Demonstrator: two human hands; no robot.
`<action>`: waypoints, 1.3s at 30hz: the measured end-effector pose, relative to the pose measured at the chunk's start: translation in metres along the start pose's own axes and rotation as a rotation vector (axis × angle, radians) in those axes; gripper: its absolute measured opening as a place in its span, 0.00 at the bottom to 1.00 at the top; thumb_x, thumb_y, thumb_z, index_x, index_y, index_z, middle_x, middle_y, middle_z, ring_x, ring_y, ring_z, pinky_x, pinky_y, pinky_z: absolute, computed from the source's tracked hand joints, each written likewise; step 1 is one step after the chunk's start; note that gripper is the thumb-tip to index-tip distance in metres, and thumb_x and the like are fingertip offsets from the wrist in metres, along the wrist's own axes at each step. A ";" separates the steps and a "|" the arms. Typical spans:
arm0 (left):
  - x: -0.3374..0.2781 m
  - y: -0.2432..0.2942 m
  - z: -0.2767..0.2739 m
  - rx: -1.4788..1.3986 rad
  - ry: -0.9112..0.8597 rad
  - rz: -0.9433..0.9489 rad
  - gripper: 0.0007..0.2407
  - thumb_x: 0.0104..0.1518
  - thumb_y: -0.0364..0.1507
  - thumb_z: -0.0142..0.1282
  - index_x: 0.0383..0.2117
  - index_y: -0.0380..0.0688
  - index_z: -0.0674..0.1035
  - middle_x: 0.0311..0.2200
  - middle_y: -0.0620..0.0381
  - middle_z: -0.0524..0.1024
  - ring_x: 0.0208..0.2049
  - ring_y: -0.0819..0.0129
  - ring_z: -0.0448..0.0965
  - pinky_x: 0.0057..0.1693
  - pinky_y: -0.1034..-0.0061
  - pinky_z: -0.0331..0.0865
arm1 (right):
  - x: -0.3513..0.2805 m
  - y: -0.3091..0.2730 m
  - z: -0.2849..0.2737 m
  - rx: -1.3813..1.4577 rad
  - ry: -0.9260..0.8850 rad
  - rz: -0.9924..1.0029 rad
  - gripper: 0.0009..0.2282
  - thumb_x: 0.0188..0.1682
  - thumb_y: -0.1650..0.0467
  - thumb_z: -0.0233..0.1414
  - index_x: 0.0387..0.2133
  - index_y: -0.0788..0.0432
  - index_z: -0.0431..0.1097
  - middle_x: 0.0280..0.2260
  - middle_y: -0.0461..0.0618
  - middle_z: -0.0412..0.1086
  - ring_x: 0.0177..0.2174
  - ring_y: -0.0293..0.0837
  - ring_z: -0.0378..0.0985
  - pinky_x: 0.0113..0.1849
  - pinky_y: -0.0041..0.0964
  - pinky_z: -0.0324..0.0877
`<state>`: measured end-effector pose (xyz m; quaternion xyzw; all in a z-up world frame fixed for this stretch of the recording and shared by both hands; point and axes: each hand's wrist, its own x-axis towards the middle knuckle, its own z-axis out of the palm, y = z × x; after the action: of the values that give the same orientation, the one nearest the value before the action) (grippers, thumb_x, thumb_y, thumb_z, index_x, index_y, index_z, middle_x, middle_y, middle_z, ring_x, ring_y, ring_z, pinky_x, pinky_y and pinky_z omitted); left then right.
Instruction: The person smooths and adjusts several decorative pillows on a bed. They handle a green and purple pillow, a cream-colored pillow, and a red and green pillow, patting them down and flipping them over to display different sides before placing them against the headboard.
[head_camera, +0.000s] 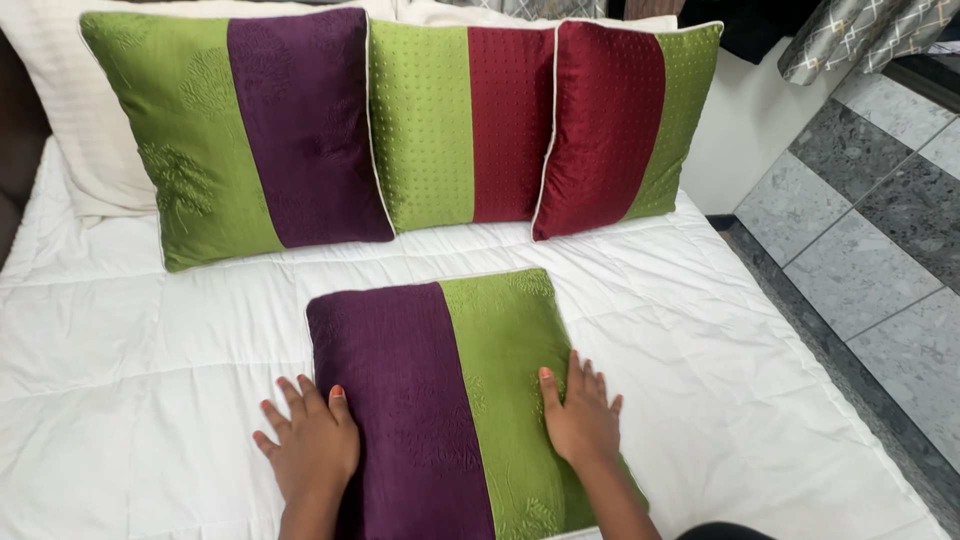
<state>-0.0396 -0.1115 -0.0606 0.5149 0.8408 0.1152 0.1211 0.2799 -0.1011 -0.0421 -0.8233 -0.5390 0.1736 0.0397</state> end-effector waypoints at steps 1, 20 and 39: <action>0.001 0.007 -0.005 -0.003 0.006 0.002 0.29 0.65 0.46 0.24 0.71 0.46 0.50 0.73 0.51 0.40 0.72 0.47 0.36 0.71 0.47 0.32 | 0.001 -0.008 -0.005 0.003 0.006 -0.003 0.35 0.54 0.46 0.26 0.72 0.46 0.33 0.73 0.45 0.33 0.70 0.47 0.36 0.67 0.56 0.32; 0.027 0.115 -0.013 0.169 -0.095 0.352 0.24 0.66 0.41 0.27 0.70 0.57 0.56 0.73 0.62 0.47 0.73 0.61 0.40 0.73 0.56 0.34 | 0.031 -0.117 -0.028 -0.216 -0.172 -0.388 0.29 0.57 0.53 0.21 0.72 0.44 0.30 0.73 0.37 0.26 0.71 0.37 0.27 0.68 0.42 0.26; 0.077 0.099 -0.025 0.084 -0.035 0.277 0.26 0.65 0.38 0.35 0.70 0.46 0.53 0.74 0.54 0.38 0.74 0.52 0.36 0.72 0.53 0.37 | 0.122 -0.073 -0.016 -0.108 0.054 -0.220 0.28 0.59 0.54 0.30 0.70 0.52 0.44 0.73 0.50 0.33 0.71 0.52 0.29 0.66 0.57 0.29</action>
<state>0.0016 0.0000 -0.0118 0.6327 0.7634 0.0864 0.0969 0.2651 0.0416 -0.0386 -0.7644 -0.6335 0.1165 0.0285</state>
